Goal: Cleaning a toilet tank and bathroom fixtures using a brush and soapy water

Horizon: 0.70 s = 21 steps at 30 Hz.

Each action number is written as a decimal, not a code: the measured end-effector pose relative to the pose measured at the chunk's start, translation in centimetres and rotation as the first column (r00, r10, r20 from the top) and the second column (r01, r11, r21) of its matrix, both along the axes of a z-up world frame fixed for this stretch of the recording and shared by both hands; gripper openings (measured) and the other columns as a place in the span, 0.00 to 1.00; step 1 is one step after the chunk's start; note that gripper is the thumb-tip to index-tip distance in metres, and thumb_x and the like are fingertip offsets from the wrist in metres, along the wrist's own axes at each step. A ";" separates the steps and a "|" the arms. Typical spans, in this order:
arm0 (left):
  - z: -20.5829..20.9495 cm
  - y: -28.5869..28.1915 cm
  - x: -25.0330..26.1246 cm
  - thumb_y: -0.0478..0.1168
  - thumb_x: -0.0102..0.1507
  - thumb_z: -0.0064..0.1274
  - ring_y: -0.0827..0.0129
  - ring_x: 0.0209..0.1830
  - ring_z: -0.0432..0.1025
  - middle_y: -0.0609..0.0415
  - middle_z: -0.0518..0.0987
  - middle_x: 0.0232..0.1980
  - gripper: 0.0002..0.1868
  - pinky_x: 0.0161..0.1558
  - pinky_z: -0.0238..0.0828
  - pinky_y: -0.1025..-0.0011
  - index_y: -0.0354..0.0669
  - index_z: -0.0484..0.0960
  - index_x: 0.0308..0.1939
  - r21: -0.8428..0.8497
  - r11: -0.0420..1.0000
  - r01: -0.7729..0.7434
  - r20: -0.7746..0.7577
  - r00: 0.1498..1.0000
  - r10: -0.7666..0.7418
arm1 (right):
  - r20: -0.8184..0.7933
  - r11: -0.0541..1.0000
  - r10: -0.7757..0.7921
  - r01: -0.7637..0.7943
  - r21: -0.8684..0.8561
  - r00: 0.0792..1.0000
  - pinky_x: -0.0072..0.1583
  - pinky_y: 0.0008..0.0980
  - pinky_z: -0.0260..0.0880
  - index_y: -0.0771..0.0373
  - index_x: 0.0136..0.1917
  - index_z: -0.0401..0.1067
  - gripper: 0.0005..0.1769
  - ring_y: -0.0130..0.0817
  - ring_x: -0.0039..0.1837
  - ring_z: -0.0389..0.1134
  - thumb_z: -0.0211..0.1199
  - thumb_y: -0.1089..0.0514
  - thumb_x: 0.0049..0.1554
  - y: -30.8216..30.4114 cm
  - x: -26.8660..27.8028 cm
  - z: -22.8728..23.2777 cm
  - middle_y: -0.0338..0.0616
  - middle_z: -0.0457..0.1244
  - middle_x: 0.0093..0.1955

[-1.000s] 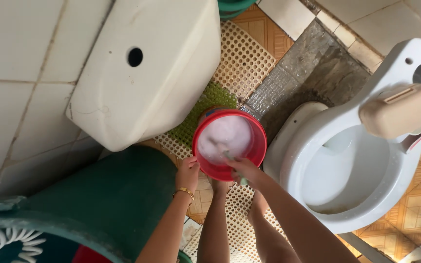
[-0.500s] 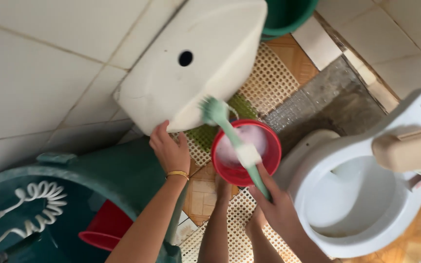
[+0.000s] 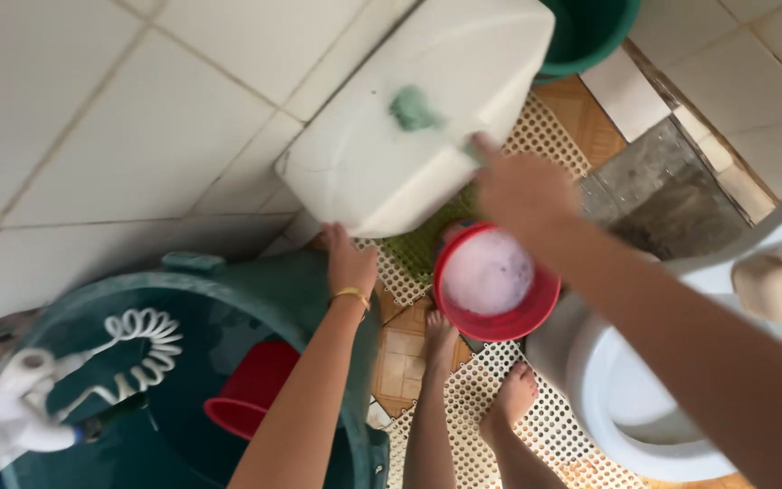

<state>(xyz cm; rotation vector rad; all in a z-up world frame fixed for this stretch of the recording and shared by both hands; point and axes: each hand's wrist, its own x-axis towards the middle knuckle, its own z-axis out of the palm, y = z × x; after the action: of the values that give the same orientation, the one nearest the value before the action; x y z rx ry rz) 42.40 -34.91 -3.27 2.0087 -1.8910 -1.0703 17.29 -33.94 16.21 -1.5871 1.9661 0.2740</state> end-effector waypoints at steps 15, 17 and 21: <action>9.3 0.8 0.7 0.40 0.65 0.49 0.50 0.81 0.47 0.42 0.52 0.80 0.37 0.74 0.50 0.57 0.36 0.54 0.76 0.035 0.957 0.289 0.211 0.934 -0.290 | -0.167 0.998 0.044 -0.052 -0.041 0.985 0.42 0.54 0.75 0.50 0.75 0.58 0.28 0.52 0.43 0.73 0.50 0.53 0.63 5.1 2.6 3.4 0.53 0.70 0.39; 12.7 0.8 -0.2 0.41 0.66 0.47 0.51 0.81 0.47 0.45 0.53 0.81 0.36 0.72 0.50 0.57 0.37 0.54 0.76 0.044 0.930 0.364 0.297 0.884 -0.360 | -0.121 0.989 0.136 -0.141 -0.033 0.983 0.42 0.53 0.74 0.49 0.76 0.58 0.29 0.51 0.41 0.73 0.51 0.55 0.61 6.2 6.5 2.8 0.51 0.70 0.39; 15.5 0.4 0.4 0.44 0.67 0.46 0.57 0.80 0.47 0.47 0.53 0.79 0.35 0.75 0.45 0.51 0.38 0.53 0.76 0.125 0.819 0.560 0.622 0.598 -0.505 | -0.110 0.944 0.325 -0.329 -0.023 0.939 0.41 0.49 0.77 0.45 0.79 0.52 0.35 0.49 0.41 0.74 0.51 0.58 0.60 4.3 8.7 1.2 0.51 0.69 0.41</action>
<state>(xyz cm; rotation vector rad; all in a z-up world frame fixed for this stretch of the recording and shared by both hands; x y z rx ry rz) 42.83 -34.55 12.24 1.9368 -2.9743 -0.3512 26.03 -29.64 17.44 -1.9628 1.7842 0.4596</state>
